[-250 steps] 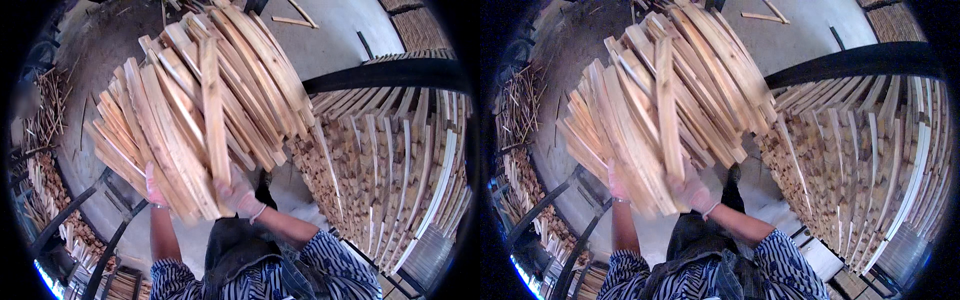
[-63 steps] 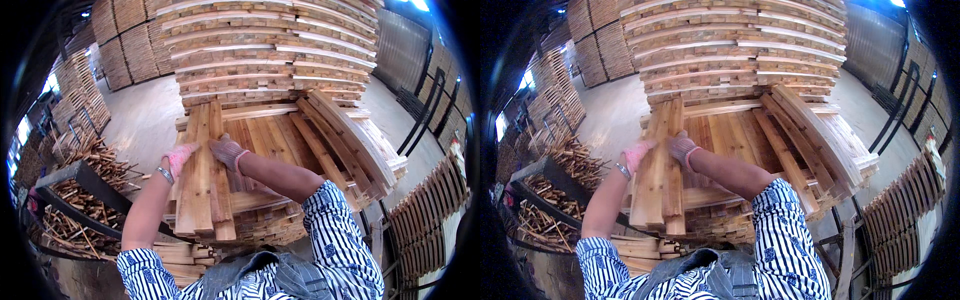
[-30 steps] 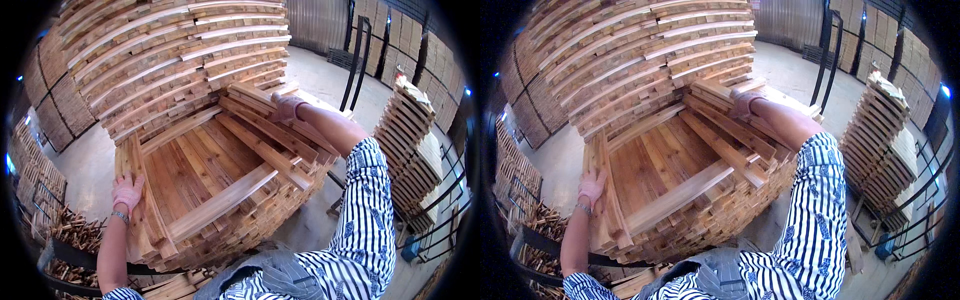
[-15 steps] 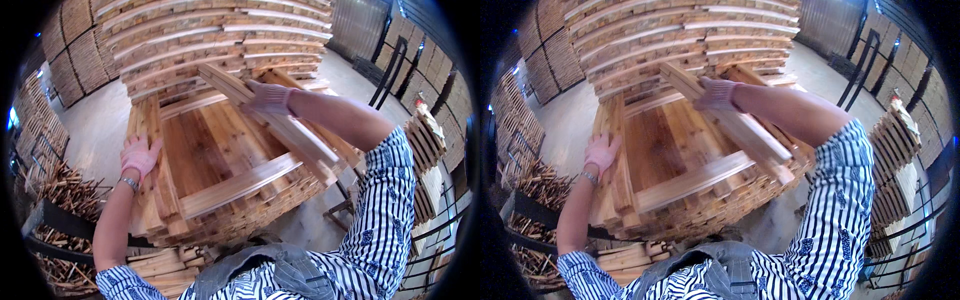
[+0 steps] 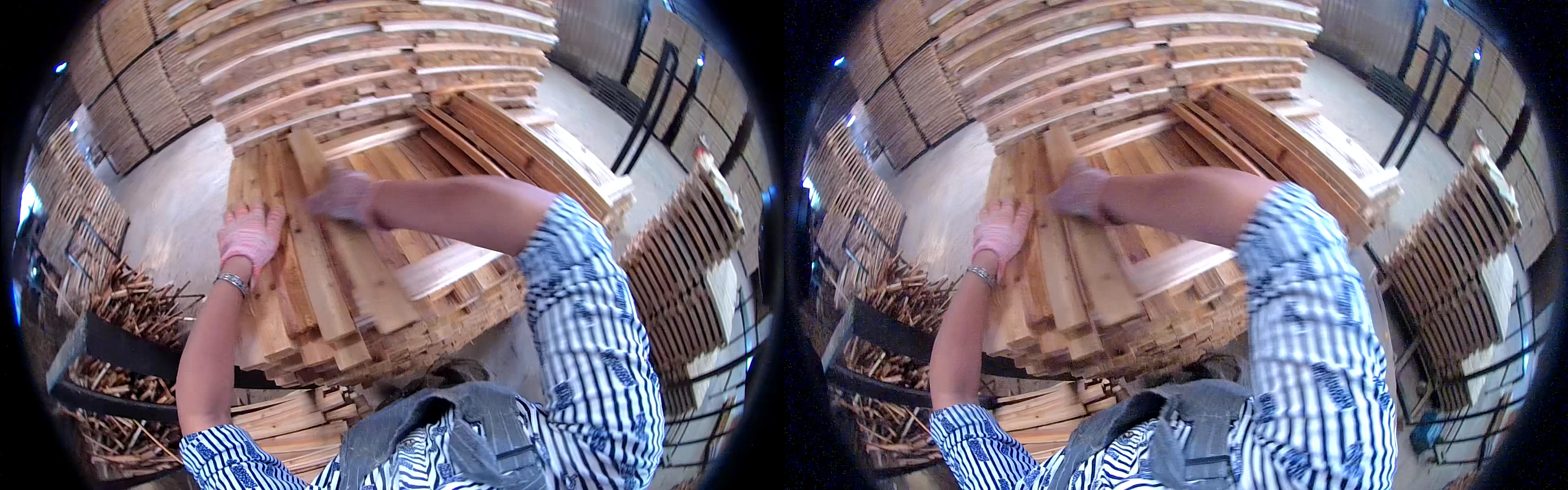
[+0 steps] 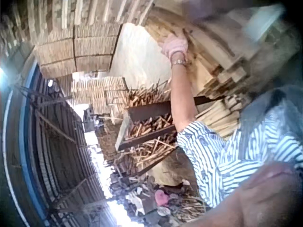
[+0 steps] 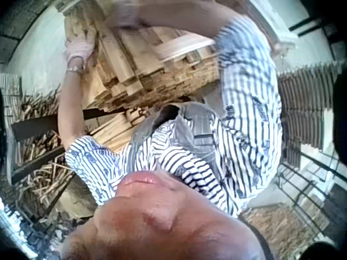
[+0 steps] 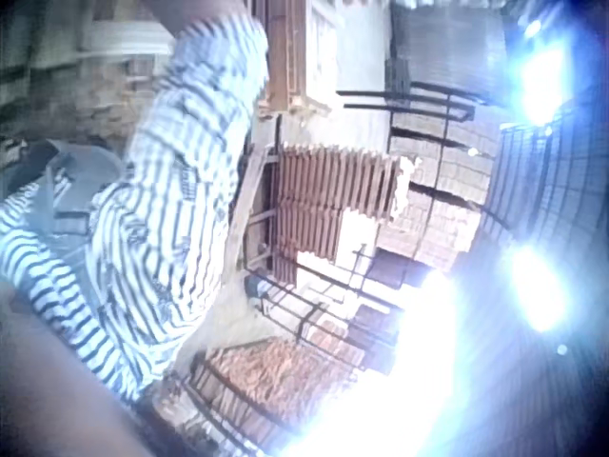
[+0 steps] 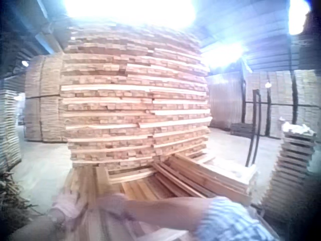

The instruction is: The person repeatedly lifts bundles of wooden planks from a large stack and places them onto a metal rack. They wear gloves and handle the wood by hand, moving the bundles from the pile to the rack in a repetitive cycle.

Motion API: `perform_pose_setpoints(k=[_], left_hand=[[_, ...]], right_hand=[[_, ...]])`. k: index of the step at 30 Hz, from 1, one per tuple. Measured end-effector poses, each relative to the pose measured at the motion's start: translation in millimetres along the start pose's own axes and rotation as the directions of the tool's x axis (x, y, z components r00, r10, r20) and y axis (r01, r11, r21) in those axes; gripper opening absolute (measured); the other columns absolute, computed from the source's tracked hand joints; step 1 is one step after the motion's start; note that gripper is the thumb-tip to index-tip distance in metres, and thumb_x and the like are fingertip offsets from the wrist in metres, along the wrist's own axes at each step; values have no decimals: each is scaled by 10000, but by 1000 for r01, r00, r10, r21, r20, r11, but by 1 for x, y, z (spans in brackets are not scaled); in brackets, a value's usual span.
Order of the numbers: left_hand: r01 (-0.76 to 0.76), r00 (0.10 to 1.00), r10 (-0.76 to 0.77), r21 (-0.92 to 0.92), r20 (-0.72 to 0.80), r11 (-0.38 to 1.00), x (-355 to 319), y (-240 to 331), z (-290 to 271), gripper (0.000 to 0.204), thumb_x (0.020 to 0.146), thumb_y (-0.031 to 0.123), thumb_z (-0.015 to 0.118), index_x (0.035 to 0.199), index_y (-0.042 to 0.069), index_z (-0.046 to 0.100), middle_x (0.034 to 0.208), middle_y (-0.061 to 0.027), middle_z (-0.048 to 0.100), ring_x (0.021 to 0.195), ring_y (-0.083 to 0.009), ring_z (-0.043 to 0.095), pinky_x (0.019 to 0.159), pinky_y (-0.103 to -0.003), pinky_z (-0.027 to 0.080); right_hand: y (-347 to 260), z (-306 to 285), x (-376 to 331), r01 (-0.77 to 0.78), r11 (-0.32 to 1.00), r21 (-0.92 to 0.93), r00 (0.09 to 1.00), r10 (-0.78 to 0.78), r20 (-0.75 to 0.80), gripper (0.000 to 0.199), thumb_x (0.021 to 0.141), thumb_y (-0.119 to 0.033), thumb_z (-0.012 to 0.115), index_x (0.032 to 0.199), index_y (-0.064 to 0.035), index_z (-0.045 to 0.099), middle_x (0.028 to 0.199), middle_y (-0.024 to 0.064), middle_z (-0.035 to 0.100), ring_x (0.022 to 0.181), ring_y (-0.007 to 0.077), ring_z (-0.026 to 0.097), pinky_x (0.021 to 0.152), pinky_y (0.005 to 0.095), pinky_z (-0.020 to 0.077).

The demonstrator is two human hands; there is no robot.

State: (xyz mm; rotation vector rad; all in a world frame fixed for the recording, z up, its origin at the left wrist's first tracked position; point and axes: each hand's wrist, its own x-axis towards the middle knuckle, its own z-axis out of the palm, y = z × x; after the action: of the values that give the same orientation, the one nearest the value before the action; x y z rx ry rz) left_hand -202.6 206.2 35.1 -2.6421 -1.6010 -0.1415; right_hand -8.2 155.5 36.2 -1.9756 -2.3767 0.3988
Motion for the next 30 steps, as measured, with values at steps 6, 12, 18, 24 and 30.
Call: perform_pose_setpoints(k=[6,12,18,24,30], left_hand=[[18,999,-17,-16,48,1000,-4,11,-11,678,993,579,371,1450,84,446,1511,-201,413,1408,-403,363,1085,-580,352],[-10,1000,10,27,-2,1000,14,-33,24,651,1013,551,342,1495,117,391,1524,-199,393,1414,-416,346,1092,-587,354],[1,998,2,43,-62,999,0,-17,18,565,1013,498,385,1423,113,441,1472,-204,423,1364,-407,398,1066,-545,401],[22,999,-23,52,25,998,2,-13,9,646,1015,535,365,1482,89,397,1520,-198,383,1410,-399,350,1083,-564,371],[28,996,-27,-9,89,1000,-4,2,-10,653,1006,526,383,1477,74,405,1537,-195,375,1441,-385,324,1095,-558,362]], right_hand=[[8,4,-79,-202,798,567,939,322,-118,682,904,-542,627,1335,-23,531,1156,209,660,993,312,682,913,418,515],[8,47,-20,-99,972,214,973,139,-182,791,934,-632,511,1340,47,491,1253,270,617,1100,401,649,935,460,508],[61,-46,-174,-601,791,-114,769,534,-351,963,724,-584,794,1465,-119,391,1367,194,455,1277,386,477,1023,522,442],[133,-28,-196,-741,667,-82,665,711,-227,711,803,-236,739,1419,-100,411,1423,240,475,1290,395,527,976,504,501],[183,-17,-208,-767,641,-26,625,739,-252,723,825,-288,689,1431,-31,389,1312,279,572,1225,402,580,1006,458,487]])
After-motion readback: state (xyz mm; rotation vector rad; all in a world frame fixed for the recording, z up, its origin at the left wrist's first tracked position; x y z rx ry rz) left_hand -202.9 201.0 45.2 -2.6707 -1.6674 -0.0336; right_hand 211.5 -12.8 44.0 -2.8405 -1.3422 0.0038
